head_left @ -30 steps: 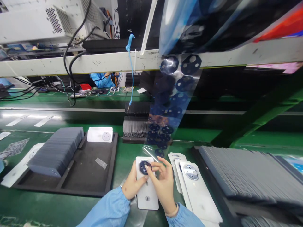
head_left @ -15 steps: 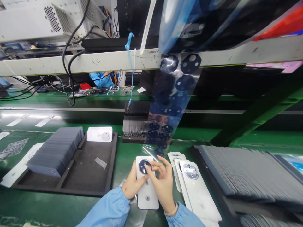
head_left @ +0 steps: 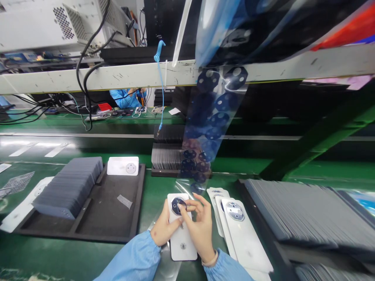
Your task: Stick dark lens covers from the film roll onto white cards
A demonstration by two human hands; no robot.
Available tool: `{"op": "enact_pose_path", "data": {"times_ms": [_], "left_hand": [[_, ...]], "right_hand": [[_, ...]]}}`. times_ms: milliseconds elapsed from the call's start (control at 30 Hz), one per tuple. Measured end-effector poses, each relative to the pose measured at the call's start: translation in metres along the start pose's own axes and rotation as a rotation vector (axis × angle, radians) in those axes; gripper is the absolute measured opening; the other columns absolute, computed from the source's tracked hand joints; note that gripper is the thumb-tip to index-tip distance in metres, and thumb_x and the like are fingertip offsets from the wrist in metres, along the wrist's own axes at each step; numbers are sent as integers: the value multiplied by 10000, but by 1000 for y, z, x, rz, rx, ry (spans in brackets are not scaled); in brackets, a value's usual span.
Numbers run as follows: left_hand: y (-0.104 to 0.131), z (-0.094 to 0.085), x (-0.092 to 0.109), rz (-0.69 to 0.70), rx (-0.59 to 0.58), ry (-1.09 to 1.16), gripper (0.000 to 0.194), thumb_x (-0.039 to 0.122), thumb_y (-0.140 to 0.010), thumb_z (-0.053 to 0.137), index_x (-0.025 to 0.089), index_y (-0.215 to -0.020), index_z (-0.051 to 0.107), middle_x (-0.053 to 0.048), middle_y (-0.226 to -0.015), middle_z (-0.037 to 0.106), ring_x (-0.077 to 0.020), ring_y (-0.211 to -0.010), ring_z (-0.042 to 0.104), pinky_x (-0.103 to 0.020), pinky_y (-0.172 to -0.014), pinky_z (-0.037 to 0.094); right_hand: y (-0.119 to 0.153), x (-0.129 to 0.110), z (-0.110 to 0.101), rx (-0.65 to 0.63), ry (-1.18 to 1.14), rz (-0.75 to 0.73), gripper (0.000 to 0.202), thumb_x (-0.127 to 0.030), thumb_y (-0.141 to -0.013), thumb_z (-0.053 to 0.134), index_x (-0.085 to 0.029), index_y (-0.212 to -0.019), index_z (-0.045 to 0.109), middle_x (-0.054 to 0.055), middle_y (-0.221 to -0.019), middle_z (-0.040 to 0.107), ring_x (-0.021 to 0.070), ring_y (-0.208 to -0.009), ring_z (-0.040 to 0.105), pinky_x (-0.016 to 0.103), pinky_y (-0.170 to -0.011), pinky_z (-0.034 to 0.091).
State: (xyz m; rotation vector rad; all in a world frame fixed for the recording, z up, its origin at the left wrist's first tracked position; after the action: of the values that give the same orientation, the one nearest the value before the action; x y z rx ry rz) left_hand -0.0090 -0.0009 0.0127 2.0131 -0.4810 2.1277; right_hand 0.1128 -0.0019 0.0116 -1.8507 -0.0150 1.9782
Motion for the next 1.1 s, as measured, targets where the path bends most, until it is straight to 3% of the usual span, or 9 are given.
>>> {"op": "enact_pose_path", "data": {"times_ms": [167, 300, 433, 567, 700, 833, 900, 1000, 1100], "left_hand": [[2, -3, -7, -17, 22, 49, 606, 266, -818, 574, 171, -1341, 284, -114, -1357, 428, -222, -1235, 436, -362, -1059, 349], [1, 0, -5, -19, 105, 28, 445, 367, -894, 479, 155, -1276, 393, -102, -1265, 502, -199, -1163, 477, -340, -1029, 365], [-1, 2, 1, 4, 183, -81, 417, 440, -905, 448, 142, -1197, 467, -97, -1149, 563, -180, -1071, 522, -308, -962, 405], [-3, -2, 1, 26, 268, -123, 410, 435, -885, 490, 144, -1174, 490, -90, -1135, 572, -181, -1060, 529, -292, -946, 406], [-5, -8, -3, 16, 392, -70, 413, 440, -857, 535, 145, -1142, 489, -86, -1099, 589, -173, -1008, 562, -289, -920, 432], [-6, -11, -4, 6, 456, -32, 429, 437, -835, 571, 146, -1139, 489, -89, -1118, 600, -173, -1027, 573, -298, -937, 436], [-6, -12, -3, -1, 469, -10, 428, 436, -824, 587, 147, -1127, 498, -90, -1108, 609, -178, -1021, 582, -296, -921, 444], [-7, -11, -2, -18, 451, 67, 457, 430, -802, 618, 150, -1142, 494, -91, -1102, 616, -180, -1001, 592, -298, -897, 464], [-7, -8, -2, -45, 413, 119, 499, 422, -772, 658, 146, -1155, 497, -93, -1102, 621, -177, -983, 592, -302, -892, 474]], "right_hand": [[2, -2, 0, 8, 75, -64, 502, -334, -783, 656, -169, -1189, 409, 56, -934, 608, 106, -744, 619, 265, -748, 539], [4, 1, 0, 32, 211, -224, 454, -297, -807, 637, -168, -1192, 434, 58, -935, 610, 104, -754, 630, 247, -725, 542], [4, 8, 0, 29, 343, -377, 458, -236, -838, 600, -202, -1257, 419, 58, -992, 600, 90, -776, 627, 257, -771, 547], [5, 8, 2, -19, 514, -605, 542, -164, -852, 560, -244, -1349, 361, 56, -1074, 607, 132, -964, 602, 309, -874, 514], [5, -1, 5, -113, 736, -783, 672, -129, -847, 523, -267, -1443, 245, 34, -1249, 559, 186, -1227, 469, 400, -1019, 396], [0, -3, 1, -119, 775, -654, 694, -249, -860, 528, -264, -1470, 198, 75, -1477, 291, 250, -1345, 330, 485, -1055, 344], [-2, -1, -1, -112, 691, -538, 686, -309, -863, 530, -272, -1465, 205, 80, -1501, 232, 265, -1357, 308, 514, -1056, 345], [-3, 3, -1, -203, 449, -334, 656, -342, -867, 530, -257, -1445, 233, 83, -1469, 304, 233, -1353, 335, 485, -1088, 356], [-2, 4, 3, -360, 160, -62, 636, -385, -865, 535, -230, -1419, 263, 95, -1388, 423, 188, -1255, 470, 397, -1065, 419]]}}
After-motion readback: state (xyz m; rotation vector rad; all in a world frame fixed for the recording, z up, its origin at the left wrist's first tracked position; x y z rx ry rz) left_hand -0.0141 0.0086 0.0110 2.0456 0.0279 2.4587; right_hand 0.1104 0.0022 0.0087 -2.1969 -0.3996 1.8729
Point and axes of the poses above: each hand's wrist, its own y-axis away from the middle knuckle, its own z-axis out of the palm, x = y × z, the point moved 1 cm from there along -y, towards the middle knuckle
